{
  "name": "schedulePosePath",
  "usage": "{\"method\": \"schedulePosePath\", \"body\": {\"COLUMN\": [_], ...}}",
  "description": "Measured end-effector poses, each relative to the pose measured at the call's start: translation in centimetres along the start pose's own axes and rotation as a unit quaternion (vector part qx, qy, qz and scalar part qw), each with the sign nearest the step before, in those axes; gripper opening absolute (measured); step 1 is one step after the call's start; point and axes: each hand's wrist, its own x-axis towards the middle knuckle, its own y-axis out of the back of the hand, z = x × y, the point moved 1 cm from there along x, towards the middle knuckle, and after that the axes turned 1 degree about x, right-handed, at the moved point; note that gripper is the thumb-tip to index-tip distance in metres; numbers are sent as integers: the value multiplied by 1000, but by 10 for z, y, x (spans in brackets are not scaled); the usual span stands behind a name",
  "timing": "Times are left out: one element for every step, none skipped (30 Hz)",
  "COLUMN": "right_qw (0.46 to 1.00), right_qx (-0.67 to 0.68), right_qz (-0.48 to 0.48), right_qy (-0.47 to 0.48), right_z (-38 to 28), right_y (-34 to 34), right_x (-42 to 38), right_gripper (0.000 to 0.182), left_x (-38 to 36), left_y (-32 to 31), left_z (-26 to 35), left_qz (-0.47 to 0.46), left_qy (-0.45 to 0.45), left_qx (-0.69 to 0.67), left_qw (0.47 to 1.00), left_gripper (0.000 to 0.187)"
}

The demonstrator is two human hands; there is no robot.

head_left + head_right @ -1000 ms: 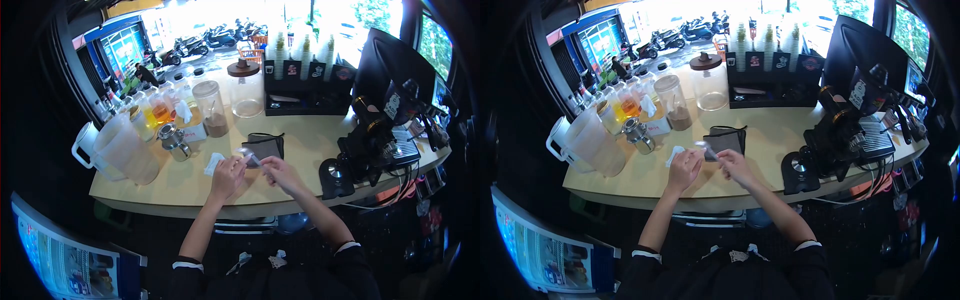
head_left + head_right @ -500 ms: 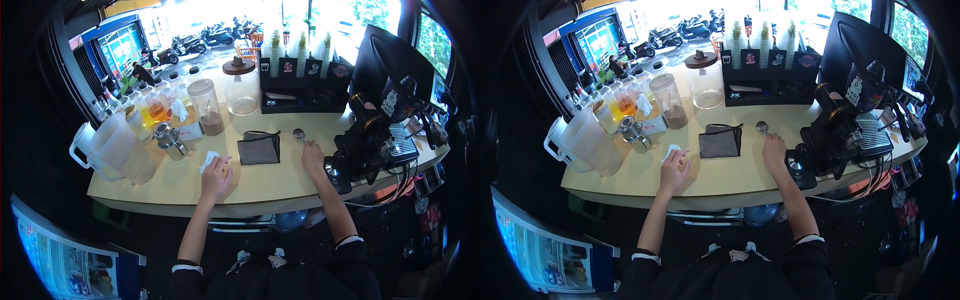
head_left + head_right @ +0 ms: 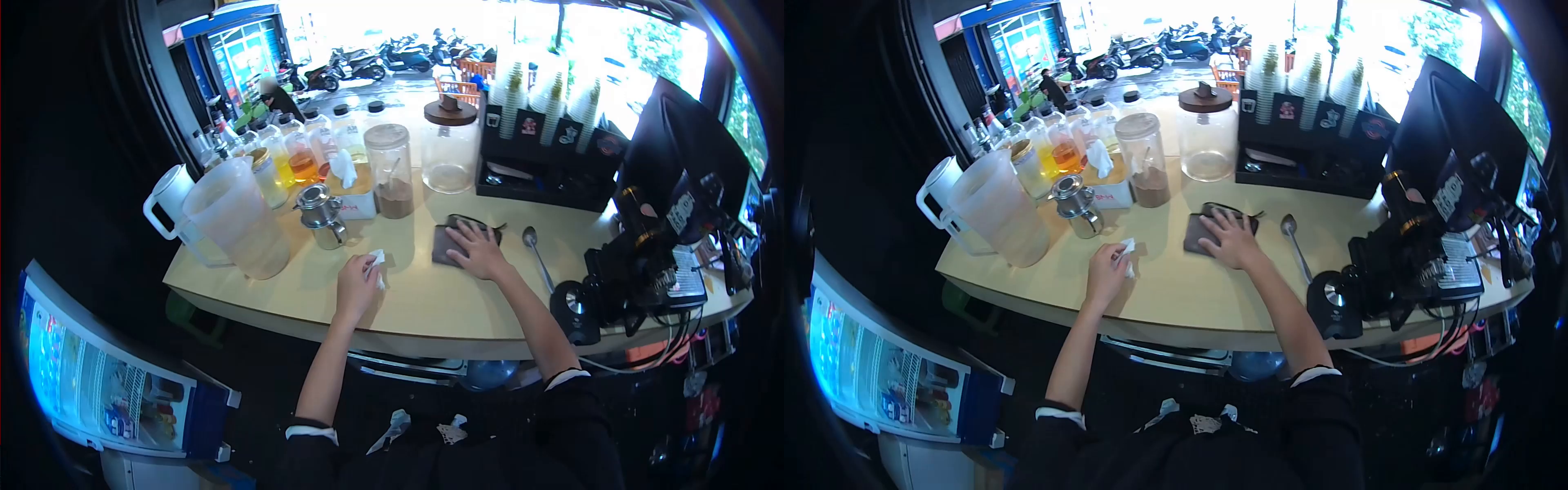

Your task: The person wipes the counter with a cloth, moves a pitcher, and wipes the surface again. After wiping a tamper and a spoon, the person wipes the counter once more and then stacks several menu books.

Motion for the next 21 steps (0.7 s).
{"method": "schedulePosePath", "body": {"right_qw": [1000,997,988,981,982,987,990,995,997,998,995,990,982,973,972,973,974,985,984,993,998], "right_qx": [0,-6,-10,-23,-20,-25,-29,-20,-11,6,22,27,33,38,39,55,70,79,79,44,11], "right_qz": [1,19,33,34,29,43,58,64,70,62,54,46,39,13,12,10,7,19,19,40,61], "right_qy": [9,-70,-150,-190,-183,-155,-128,-77,-27,27,81,132,183,229,233,223,215,154,161,97,31], "right_z": [-2,-3,-7,-20,-39,-58,-79,-106,-134,-158,-179,-195,-206,-211,-208,-200,-193,-189,-198,-210,-224], "right_y": [-5,-12,-18,-23,-32,-43,-51,-55,-59,-60,-61,-63,-64,-61,-58,-56,-53,-53,-59,-65,-72], "right_x": [16,30,40,52,60,69,77,77,72,67,60,53,46,39,38,38,40,45,49,53,56], "right_gripper": [59,61,62,63,63,63,63,63,62,61,61,60,59,58,58,58,57,58,58,58,59], "left_x": [-9,-20,-30,-41,-51,-61,-71,-78,-83,-89,-94,-97,-100,-102,-105,-110,-118,-127,-135,-142,-148], "left_y": [15,30,42,56,69,81,93,102,107,111,113,113,116,120,125,133,142,153,161,166,171], "left_z": [2,2,-3,-10,-16,-20,-23,-27,-33,-38,-42,-46,-48,-50,-52,-53,-54,-54,-59,-61,-62], "left_qz": [38,75,78,112,146,149,173,197,200,206,213,224,227,244,261,270,282,283,302,309,313], "left_qy": [18,38,45,74,102,109,127,144,150,165,180,171,175,168,161,166,171,189,186,200,215], "left_qx": [-41,-81,-75,-110,-144,-139,-134,-128,-126,-130,-133,-136,-135,-132,-130,-136,-142,-138,-117,-111,-104], "left_qw": [998,993,993,985,973,973,967,961,960,956,951,950,949,946,943,939,933,930,928,923,919], "left_gripper": [22,20,20,19,17,17,17,17,17,17,17,17,17,17,17,17,17,16,15,15,15]}}
